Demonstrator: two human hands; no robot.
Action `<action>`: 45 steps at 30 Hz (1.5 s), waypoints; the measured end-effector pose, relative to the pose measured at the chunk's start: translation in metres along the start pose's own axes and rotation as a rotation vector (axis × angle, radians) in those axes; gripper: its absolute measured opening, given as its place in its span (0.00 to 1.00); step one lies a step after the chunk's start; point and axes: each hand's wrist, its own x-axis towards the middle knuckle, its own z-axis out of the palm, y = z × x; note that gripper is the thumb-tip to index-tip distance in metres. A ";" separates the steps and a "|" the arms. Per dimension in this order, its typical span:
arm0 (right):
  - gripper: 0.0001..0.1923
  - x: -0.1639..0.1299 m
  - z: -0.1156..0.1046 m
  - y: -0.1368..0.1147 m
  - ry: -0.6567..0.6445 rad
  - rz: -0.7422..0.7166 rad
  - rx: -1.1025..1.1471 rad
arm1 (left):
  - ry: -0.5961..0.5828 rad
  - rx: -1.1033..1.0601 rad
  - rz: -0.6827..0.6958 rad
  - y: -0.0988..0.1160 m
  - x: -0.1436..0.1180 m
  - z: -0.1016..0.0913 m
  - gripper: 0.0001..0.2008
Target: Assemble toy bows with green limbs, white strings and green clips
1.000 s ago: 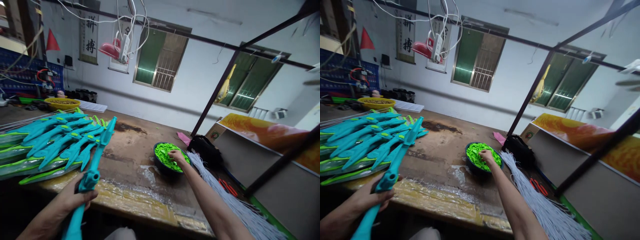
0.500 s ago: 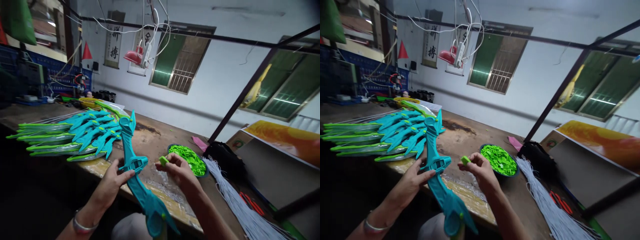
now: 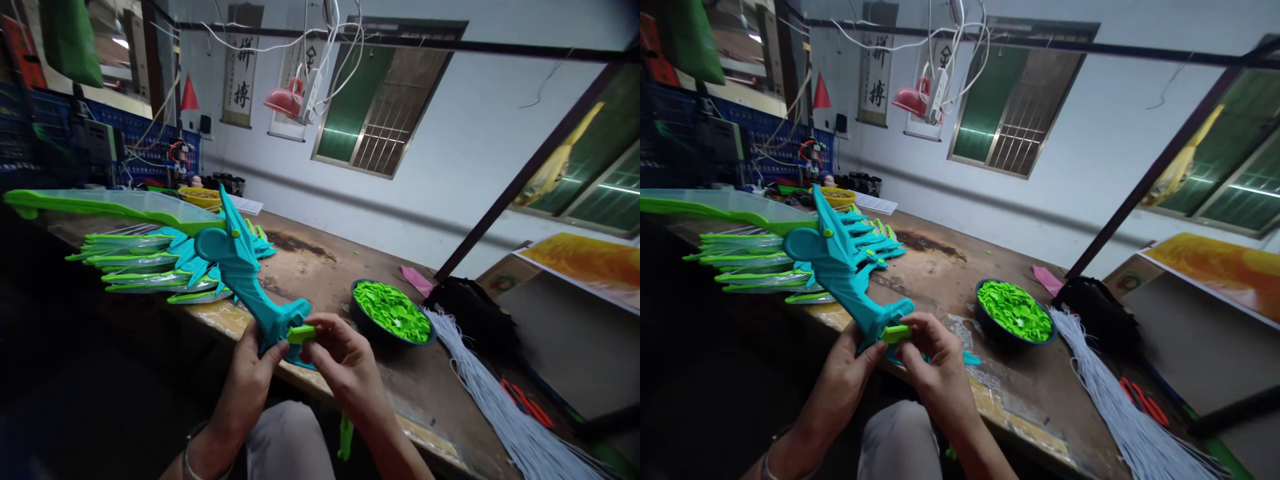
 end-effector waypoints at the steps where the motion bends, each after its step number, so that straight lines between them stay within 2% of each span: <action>1: 0.08 -0.001 0.000 0.002 0.012 -0.013 -0.065 | -0.007 -0.011 -0.002 -0.002 -0.002 0.000 0.21; 5: 0.06 -0.005 -0.004 0.005 0.035 -0.075 -0.315 | -0.019 -0.057 -0.012 -0.005 -0.007 -0.002 0.23; 11: 0.07 -0.006 -0.005 -0.004 0.020 -0.258 -0.551 | -0.080 -0.135 -0.045 -0.005 -0.010 -0.003 0.22; 14: 0.05 -0.007 -0.002 -0.006 0.009 -0.265 -0.592 | -0.090 -0.113 -0.042 -0.003 -0.012 -0.003 0.20; 18: 0.03 -0.011 0.004 -0.003 0.027 -0.245 -0.652 | -0.048 -0.071 -0.015 -0.003 -0.014 -0.001 0.20; 22: 0.02 -0.015 0.007 0.003 0.078 -0.205 -0.590 | -0.005 -0.060 0.002 -0.003 -0.013 0.001 0.20; 27: 0.04 -0.015 0.007 0.004 0.103 -0.054 -0.403 | -0.006 0.047 -0.010 0.002 -0.013 0.001 0.20; 30: 0.05 -0.013 0.006 0.002 0.089 -0.037 -0.372 | -0.009 0.084 -0.006 0.003 -0.014 -0.001 0.21; 34: 0.06 -0.013 0.008 0.002 0.135 -0.028 -0.352 | -0.036 0.075 0.024 0.004 -0.013 -0.001 0.19; 39: 0.07 -0.012 0.012 0.006 0.159 0.044 -0.208 | -0.041 0.034 0.034 0.003 -0.012 -0.001 0.17; 42: 0.07 -0.010 0.010 0.007 0.111 0.037 -0.242 | -0.018 0.052 0.018 0.001 -0.013 -0.002 0.17; 45: 0.07 -0.010 0.006 0.007 0.103 0.006 -0.392 | -0.009 0.044 0.015 -0.001 -0.014 -0.002 0.17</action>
